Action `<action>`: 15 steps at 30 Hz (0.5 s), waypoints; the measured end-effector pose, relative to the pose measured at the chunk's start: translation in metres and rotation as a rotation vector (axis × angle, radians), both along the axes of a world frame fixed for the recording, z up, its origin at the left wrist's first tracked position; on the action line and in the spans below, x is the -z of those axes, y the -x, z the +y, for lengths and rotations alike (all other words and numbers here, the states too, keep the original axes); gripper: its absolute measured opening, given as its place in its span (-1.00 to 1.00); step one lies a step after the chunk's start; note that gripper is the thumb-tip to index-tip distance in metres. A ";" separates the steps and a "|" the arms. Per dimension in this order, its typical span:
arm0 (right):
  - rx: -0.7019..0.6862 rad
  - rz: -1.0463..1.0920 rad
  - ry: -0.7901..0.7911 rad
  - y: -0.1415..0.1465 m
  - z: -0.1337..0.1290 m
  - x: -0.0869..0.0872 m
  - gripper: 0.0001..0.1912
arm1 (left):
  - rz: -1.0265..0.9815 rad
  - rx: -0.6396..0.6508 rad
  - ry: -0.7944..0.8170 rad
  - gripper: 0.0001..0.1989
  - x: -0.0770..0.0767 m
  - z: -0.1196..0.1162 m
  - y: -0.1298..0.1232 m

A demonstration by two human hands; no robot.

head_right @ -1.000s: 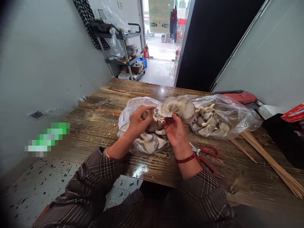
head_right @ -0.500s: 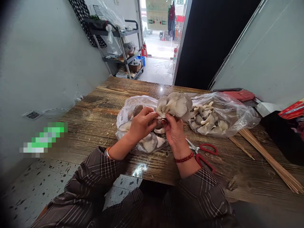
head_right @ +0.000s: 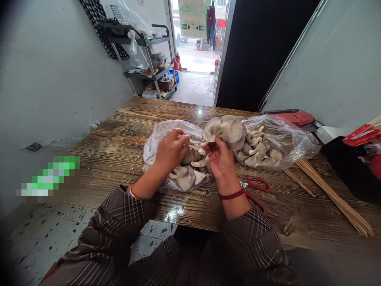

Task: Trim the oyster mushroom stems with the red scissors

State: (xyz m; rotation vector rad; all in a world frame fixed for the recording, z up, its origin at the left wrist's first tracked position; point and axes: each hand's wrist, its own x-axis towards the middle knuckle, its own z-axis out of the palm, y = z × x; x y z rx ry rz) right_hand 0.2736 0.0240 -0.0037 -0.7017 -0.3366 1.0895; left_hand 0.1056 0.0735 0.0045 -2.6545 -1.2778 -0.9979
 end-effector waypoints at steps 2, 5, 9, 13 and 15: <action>-0.040 0.048 0.016 0.001 -0.001 -0.001 -0.76 | 0.007 0.057 0.008 -0.65 0.000 0.000 -0.001; -0.040 0.031 0.007 0.005 -0.002 0.000 -0.74 | -0.103 0.157 0.011 -0.67 0.001 -0.004 -0.005; -0.062 -0.024 -0.022 0.016 -0.004 0.000 -0.72 | -0.203 0.230 0.041 -0.76 0.004 -0.007 -0.011; -0.016 -0.135 -0.085 0.025 -0.005 0.000 -0.61 | -0.177 0.222 0.004 -0.88 0.006 -0.009 -0.014; 0.072 -0.215 -0.098 0.023 -0.005 0.001 -0.54 | -0.134 0.238 -0.013 -0.89 0.005 -0.010 -0.014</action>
